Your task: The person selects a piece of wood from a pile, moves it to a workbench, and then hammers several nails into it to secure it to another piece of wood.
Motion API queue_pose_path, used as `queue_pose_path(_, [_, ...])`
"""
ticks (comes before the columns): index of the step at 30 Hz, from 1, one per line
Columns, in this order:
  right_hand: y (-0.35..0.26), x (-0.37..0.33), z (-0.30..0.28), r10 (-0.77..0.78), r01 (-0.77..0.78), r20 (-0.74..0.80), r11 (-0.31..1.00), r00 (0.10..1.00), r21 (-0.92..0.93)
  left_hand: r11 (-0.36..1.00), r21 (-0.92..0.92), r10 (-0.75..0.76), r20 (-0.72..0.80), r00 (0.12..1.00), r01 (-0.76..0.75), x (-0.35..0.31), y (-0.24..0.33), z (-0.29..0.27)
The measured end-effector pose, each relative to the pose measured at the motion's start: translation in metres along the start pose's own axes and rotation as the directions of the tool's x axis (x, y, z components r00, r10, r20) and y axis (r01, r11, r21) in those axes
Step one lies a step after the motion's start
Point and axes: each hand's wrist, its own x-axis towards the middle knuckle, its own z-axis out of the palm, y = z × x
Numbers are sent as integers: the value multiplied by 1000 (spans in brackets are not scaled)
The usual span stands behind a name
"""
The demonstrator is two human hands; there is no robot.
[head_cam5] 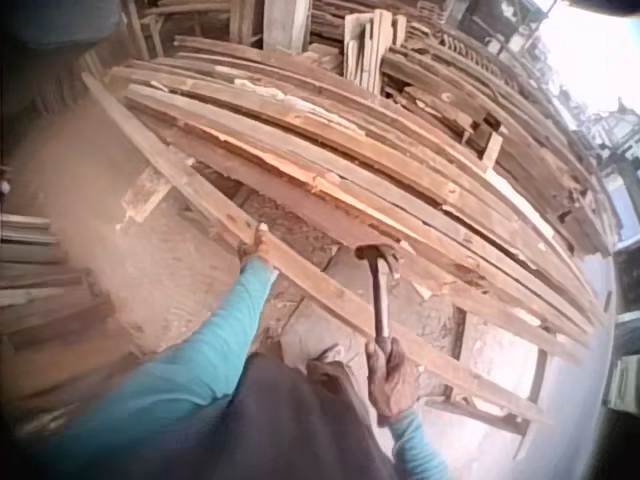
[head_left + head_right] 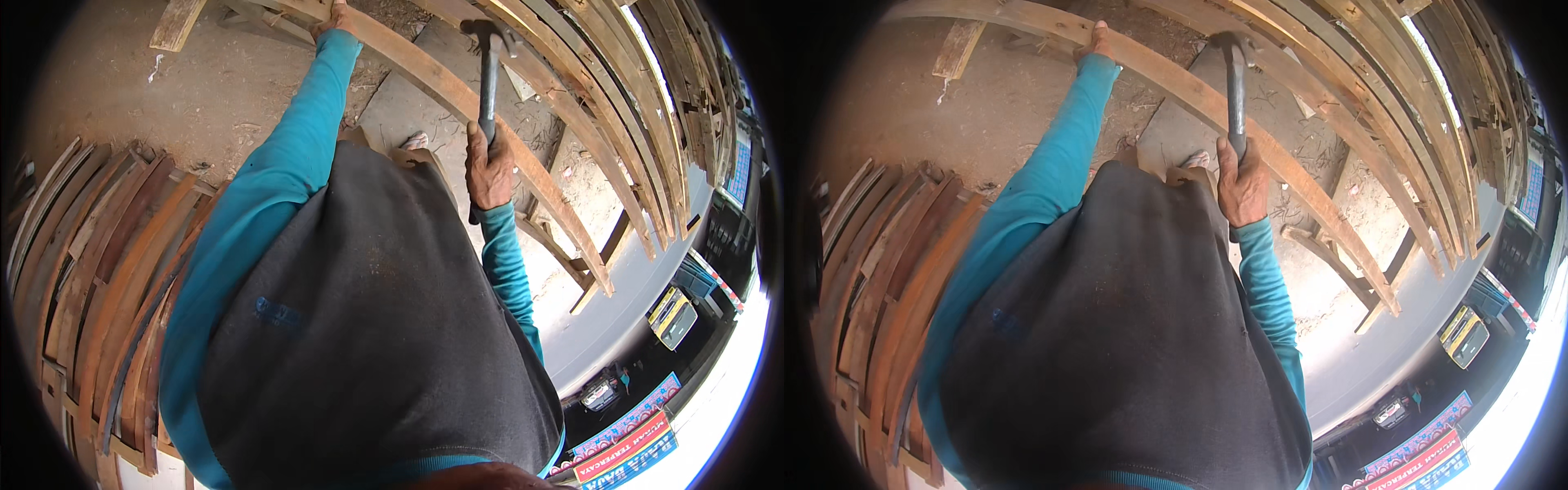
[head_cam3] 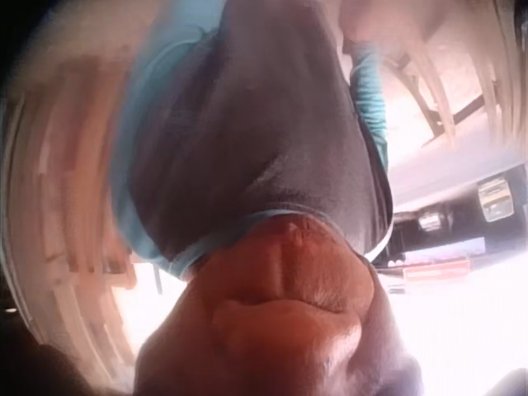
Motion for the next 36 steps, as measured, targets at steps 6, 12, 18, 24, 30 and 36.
queue_pose_path(6, [-124,20,-93,-604,830,-576,470,551,301,1000,15,-24,-81,996,25,-1,7,0])
queue_pose_path(12, [81,-9,33,-39,48,39,962,998,-268,995,-52,-94,-59,994,91,-38,27,2])
queue_pose_path(18, [46,-16,23,-24,35,55,977,998,-208,997,-70,-18,-36,999,15,-30,-7,-25])
queue_pose_path(24, [67,-9,24,19,-29,-72,989,997,-145,994,-84,67,-101,993,-76,3,-25,-16])
queue_pose_path(30, [105,-48,25,193,-208,-144,973,971,-96,974,198,-79,-151,985,108,-44,25,13])
queue_pose_path(36, [133,-66,17,385,-375,-180,923,905,87,998,-22,-60,-130,990,58,-31,7,-2])
